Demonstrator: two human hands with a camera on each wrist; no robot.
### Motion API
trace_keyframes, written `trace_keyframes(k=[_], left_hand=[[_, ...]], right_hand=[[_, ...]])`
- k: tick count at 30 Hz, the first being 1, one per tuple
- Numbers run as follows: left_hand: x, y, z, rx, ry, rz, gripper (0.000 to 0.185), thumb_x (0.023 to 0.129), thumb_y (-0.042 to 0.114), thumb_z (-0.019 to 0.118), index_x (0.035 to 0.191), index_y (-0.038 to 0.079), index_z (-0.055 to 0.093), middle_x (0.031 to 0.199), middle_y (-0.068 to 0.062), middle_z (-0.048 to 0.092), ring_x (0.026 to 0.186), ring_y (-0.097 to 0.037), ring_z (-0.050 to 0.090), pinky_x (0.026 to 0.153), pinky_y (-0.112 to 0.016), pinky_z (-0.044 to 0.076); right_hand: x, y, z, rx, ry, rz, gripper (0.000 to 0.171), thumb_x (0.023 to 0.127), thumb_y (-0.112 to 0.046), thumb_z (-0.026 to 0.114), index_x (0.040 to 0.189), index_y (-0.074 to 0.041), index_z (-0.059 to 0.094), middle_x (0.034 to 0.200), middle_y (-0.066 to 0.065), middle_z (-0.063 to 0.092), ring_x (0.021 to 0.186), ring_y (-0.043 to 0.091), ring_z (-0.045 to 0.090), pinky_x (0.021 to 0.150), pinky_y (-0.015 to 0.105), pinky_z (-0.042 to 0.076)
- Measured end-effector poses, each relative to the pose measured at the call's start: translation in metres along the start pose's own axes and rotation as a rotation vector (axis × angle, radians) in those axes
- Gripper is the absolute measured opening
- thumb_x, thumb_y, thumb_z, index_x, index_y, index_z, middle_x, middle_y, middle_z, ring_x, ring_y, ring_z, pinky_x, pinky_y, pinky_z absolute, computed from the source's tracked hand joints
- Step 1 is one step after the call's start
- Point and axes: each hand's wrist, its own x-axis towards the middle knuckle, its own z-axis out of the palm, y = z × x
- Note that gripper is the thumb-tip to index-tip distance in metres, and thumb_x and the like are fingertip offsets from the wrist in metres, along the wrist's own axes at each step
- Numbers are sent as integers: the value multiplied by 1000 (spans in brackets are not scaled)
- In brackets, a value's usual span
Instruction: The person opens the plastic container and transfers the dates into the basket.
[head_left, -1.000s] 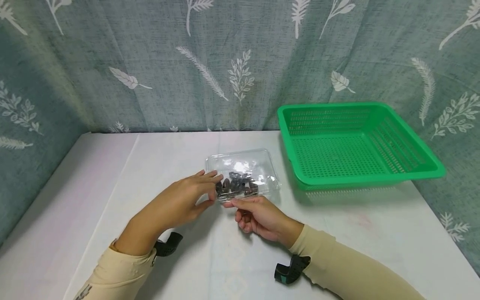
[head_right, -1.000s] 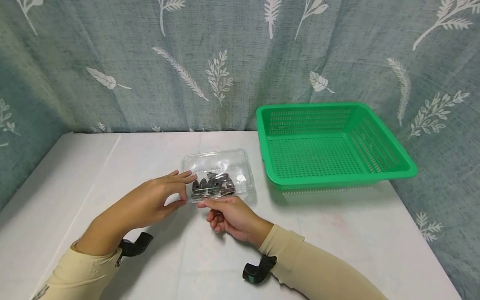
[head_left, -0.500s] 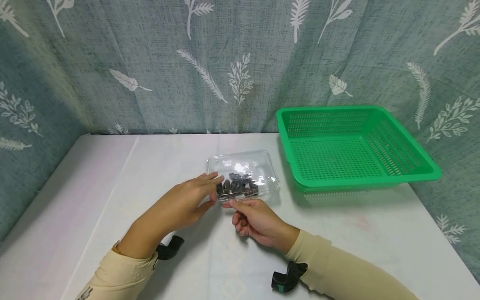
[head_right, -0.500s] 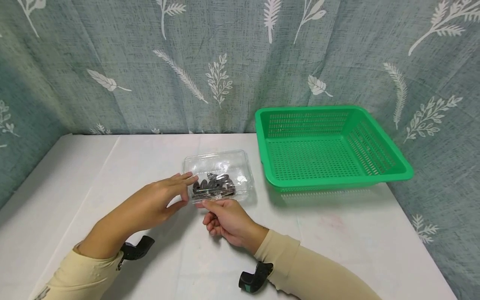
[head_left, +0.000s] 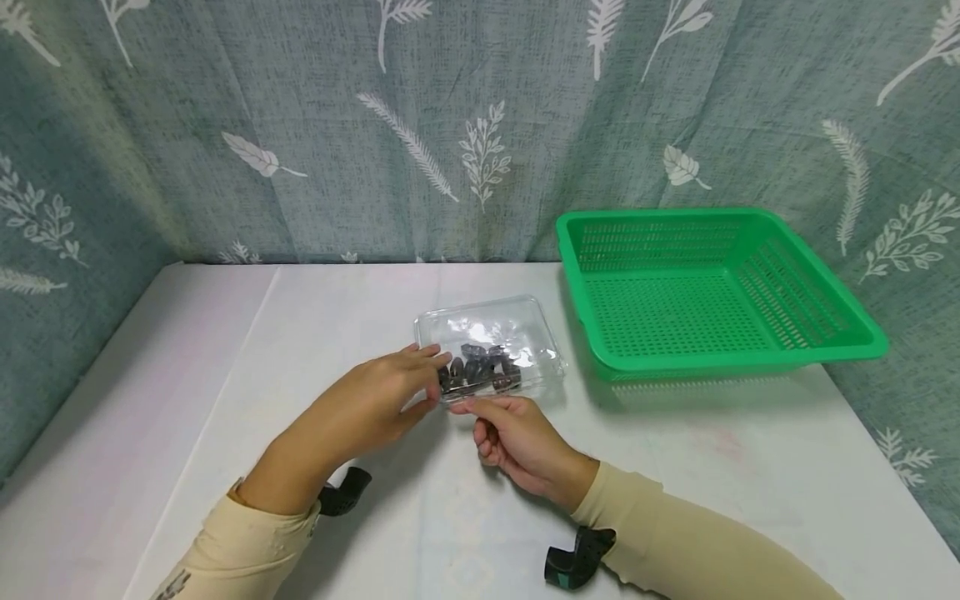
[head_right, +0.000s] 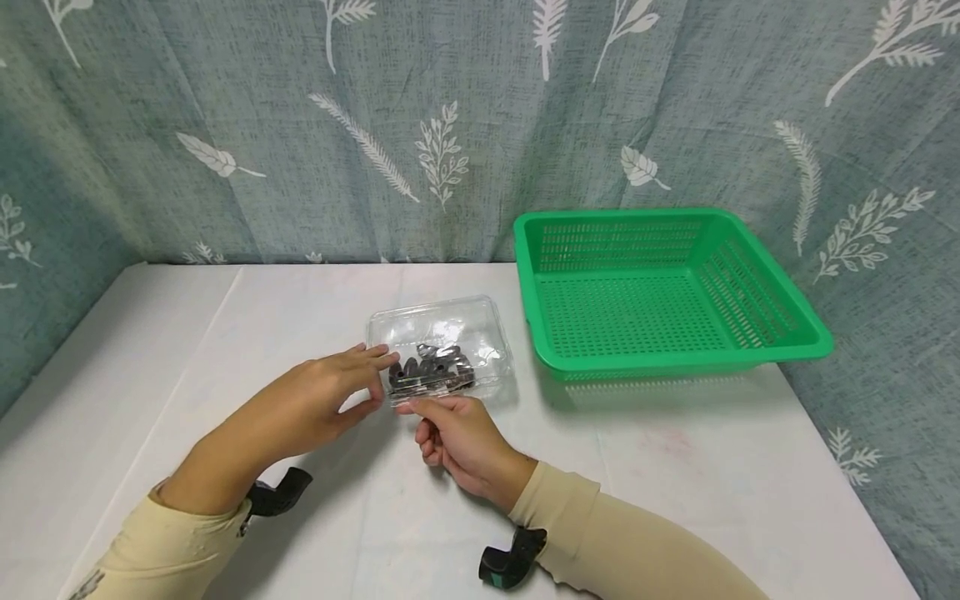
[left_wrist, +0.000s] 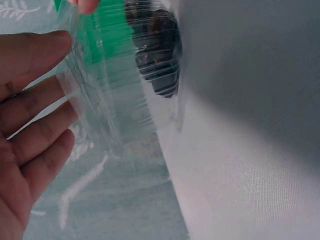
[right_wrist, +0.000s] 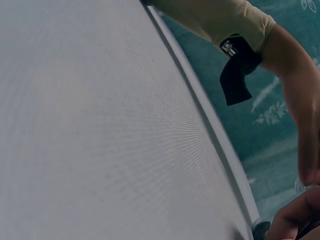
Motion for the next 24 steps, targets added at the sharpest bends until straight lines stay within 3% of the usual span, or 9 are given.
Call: trace_keyframes(k=[4,7,9,12,14,16,19,24], left_hand=[[1,2,5,70,49,55,23,79,0,76,69,13,59,127,-15,68,123,-33,63,101,-43,53],[3,4,9,105,79,83,19,77,-1,75,72,10,60,123,-17,70,119,-34,66,97,-41,56],[4,4,10,120,91,89,12,76,-2,74,83,5,66,121,-19,70,117,-34,67,91,-40,58],[3,4,10,126,105,104,27,76,-3,74,102,-3,69,118,-20,71,110,-32,70,81,-36,61],[2,4,10,118,120,114,34,75,-4,76,108,-4,68,107,-14,74,92,-25,73,69,-30,59],[1,3,9,115,134,126,34,75,-4,77,107,-2,67,96,-7,72,75,-16,69,62,-26,55],[1,2,8,101,145,130,35,74,-4,78,107,-1,68,84,1,67,60,-8,56,57,-22,50],[2,2,8,113,153,126,20,72,-2,78,87,7,69,102,-4,75,72,-14,69,59,-23,53]], right_hand=[[-1,1,-1,-13,-6,3,39,101,-20,57,123,11,64,60,-8,55,49,1,47,45,14,40],[-2,1,-1,-21,-12,1,42,101,-21,57,125,13,61,60,-8,54,49,1,47,46,13,40],[-2,1,-1,-16,-11,-2,42,101,-20,57,125,14,60,59,-8,54,48,1,47,45,13,40],[-2,2,0,-11,-10,-4,42,101,-19,57,125,15,60,58,-8,54,48,1,47,45,13,39],[-2,2,0,-9,-9,-2,42,101,-18,57,125,15,60,58,-8,54,47,1,46,45,13,39],[-2,2,1,-11,-10,-4,42,100,-19,57,125,15,60,57,-8,53,47,1,46,45,14,38],[-2,2,0,-14,-11,-5,42,101,-20,57,125,14,60,57,-8,53,46,1,45,45,14,38],[-2,1,-2,-27,-29,6,43,102,-22,56,126,13,60,59,-7,54,47,2,46,45,14,39]])
